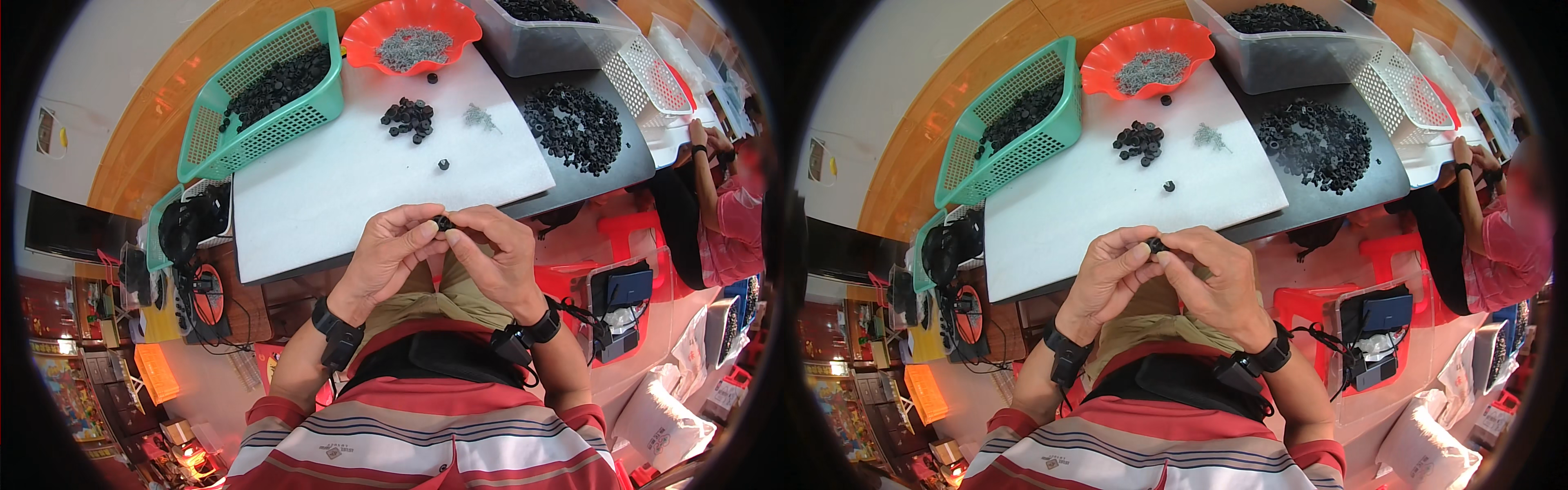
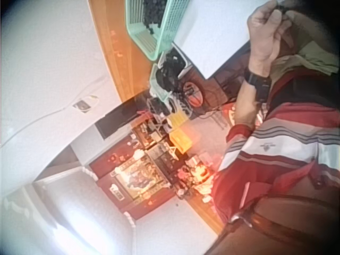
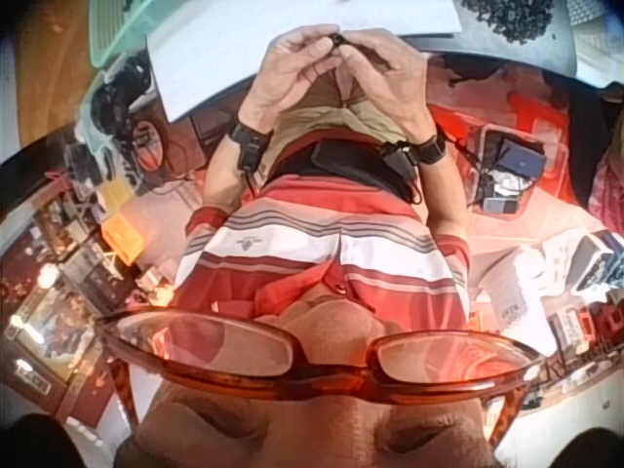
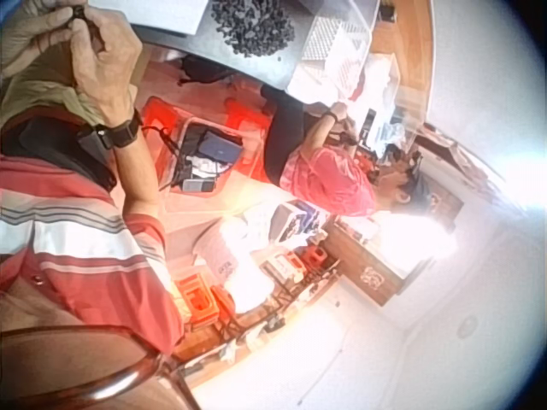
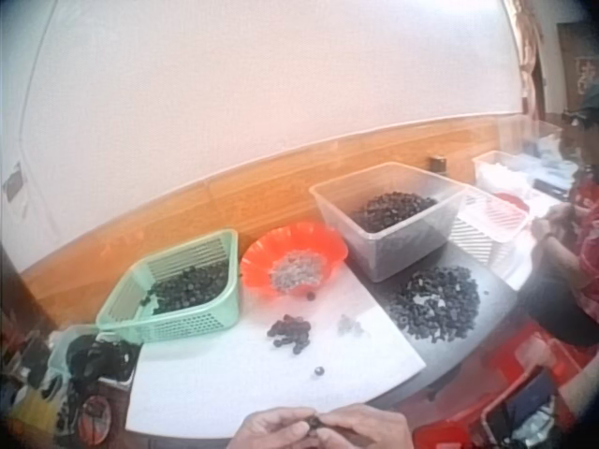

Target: Manually assembling small black plastic components with silver metal studs.

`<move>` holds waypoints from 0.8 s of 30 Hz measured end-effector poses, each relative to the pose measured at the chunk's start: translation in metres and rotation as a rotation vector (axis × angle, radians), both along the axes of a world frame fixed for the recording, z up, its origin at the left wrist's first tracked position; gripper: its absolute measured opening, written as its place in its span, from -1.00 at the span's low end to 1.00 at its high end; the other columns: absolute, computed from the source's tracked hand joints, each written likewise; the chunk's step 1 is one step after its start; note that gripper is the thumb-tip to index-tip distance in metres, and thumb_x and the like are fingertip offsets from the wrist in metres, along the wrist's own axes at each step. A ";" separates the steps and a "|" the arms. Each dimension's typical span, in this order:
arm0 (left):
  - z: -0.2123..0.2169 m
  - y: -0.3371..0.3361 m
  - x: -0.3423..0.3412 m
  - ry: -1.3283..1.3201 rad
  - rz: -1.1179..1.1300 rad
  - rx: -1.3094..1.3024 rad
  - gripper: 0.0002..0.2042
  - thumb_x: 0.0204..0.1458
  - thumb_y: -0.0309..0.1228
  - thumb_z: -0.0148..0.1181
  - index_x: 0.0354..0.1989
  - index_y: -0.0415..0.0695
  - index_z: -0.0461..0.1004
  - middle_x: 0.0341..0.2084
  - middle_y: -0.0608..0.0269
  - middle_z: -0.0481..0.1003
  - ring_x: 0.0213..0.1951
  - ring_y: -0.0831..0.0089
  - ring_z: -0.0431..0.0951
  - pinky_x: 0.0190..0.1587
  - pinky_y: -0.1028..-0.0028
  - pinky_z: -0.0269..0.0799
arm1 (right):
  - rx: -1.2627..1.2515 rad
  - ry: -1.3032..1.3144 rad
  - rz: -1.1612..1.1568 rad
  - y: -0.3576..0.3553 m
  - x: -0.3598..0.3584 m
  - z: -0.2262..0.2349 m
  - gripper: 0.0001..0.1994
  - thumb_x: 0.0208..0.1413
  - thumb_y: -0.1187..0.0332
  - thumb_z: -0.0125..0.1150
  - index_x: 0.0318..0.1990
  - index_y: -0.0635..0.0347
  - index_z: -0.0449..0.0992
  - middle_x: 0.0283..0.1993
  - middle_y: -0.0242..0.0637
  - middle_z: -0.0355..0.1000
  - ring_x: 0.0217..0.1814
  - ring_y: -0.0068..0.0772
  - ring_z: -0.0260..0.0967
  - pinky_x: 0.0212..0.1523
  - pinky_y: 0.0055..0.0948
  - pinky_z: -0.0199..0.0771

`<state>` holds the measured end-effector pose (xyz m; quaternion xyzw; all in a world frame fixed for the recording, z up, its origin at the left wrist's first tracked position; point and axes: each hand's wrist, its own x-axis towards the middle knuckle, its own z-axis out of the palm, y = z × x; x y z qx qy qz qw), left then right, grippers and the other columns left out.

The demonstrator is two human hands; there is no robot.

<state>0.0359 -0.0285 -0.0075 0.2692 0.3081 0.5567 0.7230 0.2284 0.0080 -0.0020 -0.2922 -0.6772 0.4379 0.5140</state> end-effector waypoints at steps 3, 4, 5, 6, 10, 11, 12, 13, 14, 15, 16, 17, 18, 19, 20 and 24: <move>0.001 0.000 0.001 -0.002 -0.002 0.006 -0.73 0.28 -0.54 0.18 0.12 -0.30 0.52 -0.04 0.03 0.61 -0.04 0.33 0.67 0.05 0.38 0.69 | 0.004 0.006 -0.001 0.000 0.000 -0.002 -0.79 0.13 0.56 0.32 -0.07 0.33 0.64 -0.19 -0.15 0.63 -0.27 -0.45 0.60 -0.32 -0.54 0.55; 0.002 0.000 0.001 -0.005 -0.001 0.005 -0.73 0.28 -0.54 0.18 0.12 -0.30 0.52 -0.04 0.03 0.61 -0.04 0.33 0.68 0.05 0.38 0.69 | 0.004 0.017 -0.002 0.000 0.000 -0.003 -0.79 0.13 0.56 0.32 -0.07 0.33 0.64 -0.18 -0.15 0.63 -0.26 -0.44 0.60 -0.32 -0.55 0.55; 0.001 0.000 0.001 -0.010 -0.002 0.004 -0.73 0.28 -0.54 0.18 0.12 -0.29 0.52 -0.05 0.03 0.61 -0.04 0.34 0.68 0.05 0.38 0.69 | 0.003 0.016 -0.003 0.000 0.000 -0.004 -0.79 0.13 0.56 0.32 -0.07 0.33 0.64 -0.18 -0.15 0.63 -0.26 -0.44 0.60 -0.32 -0.55 0.55; 0.001 0.000 0.001 -0.011 -0.003 0.003 -0.73 0.28 -0.54 0.18 0.12 -0.29 0.52 -0.05 0.03 0.61 -0.04 0.34 0.68 0.05 0.38 0.69 | 0.002 0.015 -0.003 0.000 0.000 -0.004 -0.79 0.13 0.56 0.32 -0.06 0.33 0.64 -0.18 -0.15 0.63 -0.26 -0.44 0.60 -0.32 -0.55 0.55; 0.000 0.001 0.002 -0.021 -0.007 0.006 -0.74 0.28 -0.54 0.18 0.12 -0.29 0.52 -0.05 0.04 0.61 -0.05 0.35 0.68 0.04 0.38 0.69 | -0.010 0.024 -0.002 -0.001 0.000 -0.002 -0.79 0.14 0.56 0.32 -0.06 0.33 0.65 -0.17 -0.15 0.63 -0.26 -0.44 0.60 -0.32 -0.54 0.55; 0.000 0.001 0.002 -0.021 -0.007 0.006 -0.74 0.29 -0.54 0.18 0.12 -0.28 0.52 -0.05 0.04 0.61 -0.05 0.35 0.68 0.04 0.39 0.69 | -0.010 0.026 -0.003 -0.001 0.000 -0.002 -0.79 0.14 0.56 0.32 -0.06 0.33 0.65 -0.17 -0.15 0.63 -0.26 -0.44 0.60 -0.32 -0.54 0.55; 0.000 0.002 0.002 -0.020 -0.008 0.006 -0.74 0.29 -0.54 0.18 0.12 -0.28 0.52 -0.05 0.04 0.61 -0.05 0.35 0.68 0.04 0.39 0.69 | -0.003 0.026 -0.006 -0.001 0.000 -0.002 -0.79 0.14 0.56 0.33 -0.06 0.32 0.65 -0.17 -0.16 0.62 -0.26 -0.44 0.60 -0.32 -0.54 0.55; 0.001 0.002 0.002 -0.021 -0.004 0.004 -0.75 0.29 -0.54 0.17 0.11 -0.28 0.52 -0.06 0.05 0.62 -0.06 0.35 0.68 0.04 0.39 0.70 | 0.004 0.027 -0.010 -0.001 0.000 -0.002 -0.80 0.15 0.56 0.33 -0.07 0.32 0.65 -0.18 -0.16 0.62 -0.26 -0.44 0.59 -0.32 -0.54 0.54; 0.001 0.002 0.003 -0.023 0.000 0.002 -0.75 0.29 -0.55 0.17 0.11 -0.28 0.52 -0.06 0.06 0.62 -0.06 0.36 0.68 0.03 0.40 0.70 | 0.004 0.028 -0.010 -0.001 0.000 -0.002 -0.80 0.15 0.56 0.33 -0.07 0.32 0.65 -0.18 -0.16 0.62 -0.26 -0.44 0.59 -0.32 -0.54 0.54; 0.001 0.002 0.003 -0.022 0.000 0.002 -0.75 0.29 -0.55 0.17 0.11 -0.28 0.52 -0.06 0.06 0.62 -0.06 0.36 0.68 0.03 0.40 0.70 | 0.019 0.019 -0.022 0.000 0.000 -0.002 -0.80 0.15 0.56 0.33 -0.06 0.31 0.65 -0.18 -0.15 0.62 -0.26 -0.42 0.59 -0.32 -0.53 0.54; 0.001 0.003 0.003 -0.026 -0.002 0.000 -0.75 0.28 -0.55 0.17 0.11 -0.28 0.52 -0.07 0.06 0.62 -0.07 0.37 0.68 0.03 0.41 0.70 | 0.033 0.010 -0.034 0.000 -0.001 -0.002 -0.80 0.15 0.56 0.34 -0.06 0.31 0.64 -0.18 -0.15 0.62 -0.27 -0.41 0.59 -0.32 -0.52 0.54; 0.002 0.003 0.003 -0.030 -0.003 -0.002 -0.74 0.28 -0.56 0.18 0.12 -0.28 0.51 -0.07 0.07 0.62 -0.07 0.38 0.68 0.02 0.41 0.71 | 0.034 0.011 -0.035 0.000 -0.001 -0.002 -0.80 0.15 0.56 0.34 -0.06 0.31 0.64 -0.18 -0.15 0.62 -0.27 -0.41 0.59 -0.32 -0.52 0.54; 0.002 0.003 0.003 -0.029 -0.004 -0.001 -0.74 0.28 -0.56 0.18 0.12 -0.28 0.51 -0.07 0.07 0.62 -0.07 0.38 0.68 0.02 0.41 0.71 | 0.045 0.007 -0.040 0.001 0.000 -0.004 -0.79 0.14 0.56 0.34 -0.06 0.30 0.64 -0.18 -0.15 0.62 -0.27 -0.39 0.59 -0.31 -0.51 0.54; 0.002 0.003 0.004 -0.031 -0.001 -0.005 -0.74 0.28 -0.56 0.18 0.12 -0.28 0.51 -0.08 0.07 0.62 -0.08 0.38 0.68 0.01 0.42 0.71 | 0.057 0.002 -0.045 0.001 0.000 -0.005 -0.79 0.14 0.56 0.35 -0.06 0.30 0.64 -0.18 -0.14 0.62 -0.27 -0.37 0.59 -0.30 -0.51 0.54; 0.003 0.003 0.005 -0.033 0.003 -0.009 -0.73 0.28 -0.56 0.18 0.12 -0.28 0.51 -0.08 0.08 0.62 -0.08 0.39 0.68 0.01 0.43 0.71 | 0.057 0.003 -0.045 0.002 0.000 -0.005 -0.79 0.14 0.56 0.35 -0.06 0.30 0.64 -0.18 -0.14 0.62 -0.27 -0.37 0.59 -0.30 -0.51 0.54; 0.003 0.004 0.006 -0.038 0.012 -0.016 -0.73 0.27 -0.57 0.18 0.12 -0.28 0.50 -0.07 0.08 0.62 -0.08 0.39 0.68 0.00 0.44 0.72 | 0.077 0.007 -0.042 0.002 0.001 -0.005 -0.78 0.14 0.55 0.35 -0.05 0.29 0.63 -0.20 -0.15 0.61 -0.28 -0.36 0.58 -0.31 -0.49 0.53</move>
